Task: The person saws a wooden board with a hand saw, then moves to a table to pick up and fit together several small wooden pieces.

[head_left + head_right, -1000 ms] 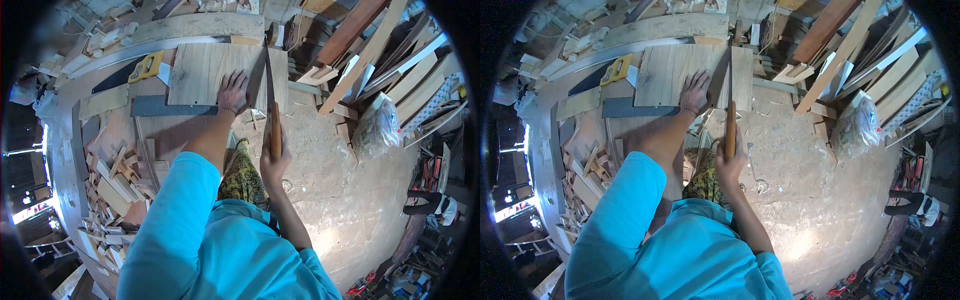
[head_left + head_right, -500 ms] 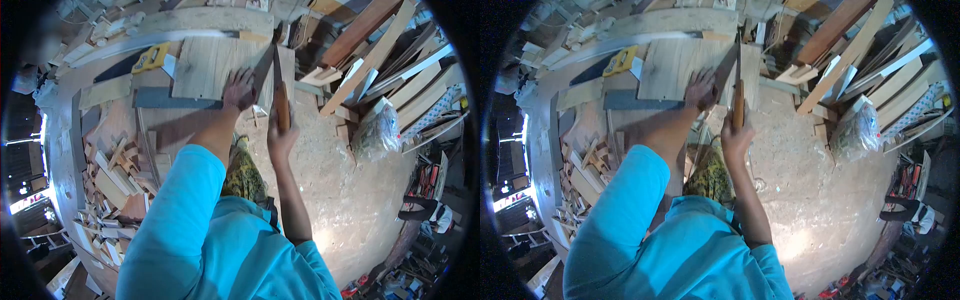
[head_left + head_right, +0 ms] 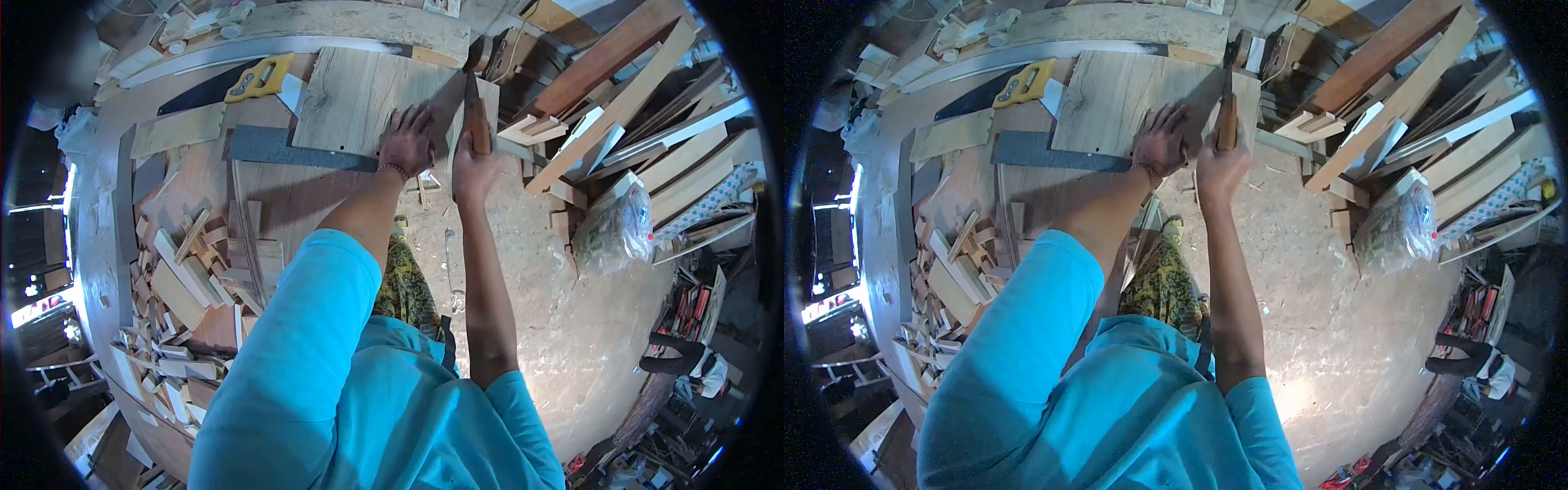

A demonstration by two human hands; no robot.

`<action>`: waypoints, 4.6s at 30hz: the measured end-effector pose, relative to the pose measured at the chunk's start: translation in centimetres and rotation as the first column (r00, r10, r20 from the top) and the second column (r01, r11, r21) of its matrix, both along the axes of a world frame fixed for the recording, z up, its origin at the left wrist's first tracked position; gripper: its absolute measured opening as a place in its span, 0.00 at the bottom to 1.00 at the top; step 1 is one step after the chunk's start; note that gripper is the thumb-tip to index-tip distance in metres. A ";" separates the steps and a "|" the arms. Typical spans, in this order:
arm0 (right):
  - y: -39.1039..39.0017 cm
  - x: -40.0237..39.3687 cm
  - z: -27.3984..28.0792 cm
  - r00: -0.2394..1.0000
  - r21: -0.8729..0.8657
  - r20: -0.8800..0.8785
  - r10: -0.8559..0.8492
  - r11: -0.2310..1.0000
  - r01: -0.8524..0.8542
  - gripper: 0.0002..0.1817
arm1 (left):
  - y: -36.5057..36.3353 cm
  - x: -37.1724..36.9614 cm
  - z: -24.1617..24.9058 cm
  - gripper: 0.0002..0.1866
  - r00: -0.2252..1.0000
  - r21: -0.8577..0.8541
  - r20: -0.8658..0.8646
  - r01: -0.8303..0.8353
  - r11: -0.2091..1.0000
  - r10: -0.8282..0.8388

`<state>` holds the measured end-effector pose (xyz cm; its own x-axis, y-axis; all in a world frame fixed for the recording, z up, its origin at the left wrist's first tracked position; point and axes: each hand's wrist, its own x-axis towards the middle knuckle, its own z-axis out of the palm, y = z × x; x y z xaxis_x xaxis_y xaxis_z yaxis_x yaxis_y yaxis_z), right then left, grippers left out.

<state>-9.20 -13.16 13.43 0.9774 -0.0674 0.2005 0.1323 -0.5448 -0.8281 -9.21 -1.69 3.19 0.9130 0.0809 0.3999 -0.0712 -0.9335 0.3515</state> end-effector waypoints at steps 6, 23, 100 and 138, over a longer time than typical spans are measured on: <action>-4.3 -10.4 -0.9 0.998 0.230 0.017 0.068 0.971 -0.070 0.21 | 0.3 0.8 -0.8 0.23 0.998 0.167 -0.065 -0.001 0.986 0.012; -3.6 -9.7 0.9 0.991 0.211 0.129 0.033 0.976 -0.060 0.20 | -0.2 0.2 0.2 0.25 0.998 0.091 -0.057 -0.020 0.996 0.025; -4.0 -7.1 7.0 0.964 0.485 -0.238 0.119 0.875 0.012 0.08 | -0.3 0.3 0.1 0.26 0.994 0.144 -0.105 -0.016 0.989 0.032; -1.1 -4.1 12.4 0.946 0.498 -0.217 0.239 0.861 -0.103 0.08 | 0.0 0.1 -0.1 0.27 0.998 0.074 -0.060 -0.014 0.997 0.018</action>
<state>-13.26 -14.26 25.81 0.9933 0.0852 -0.0777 -0.0722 -0.0661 -0.9952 -9.09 -1.70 3.10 0.9347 0.0683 0.3489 -0.0365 -0.9578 0.2851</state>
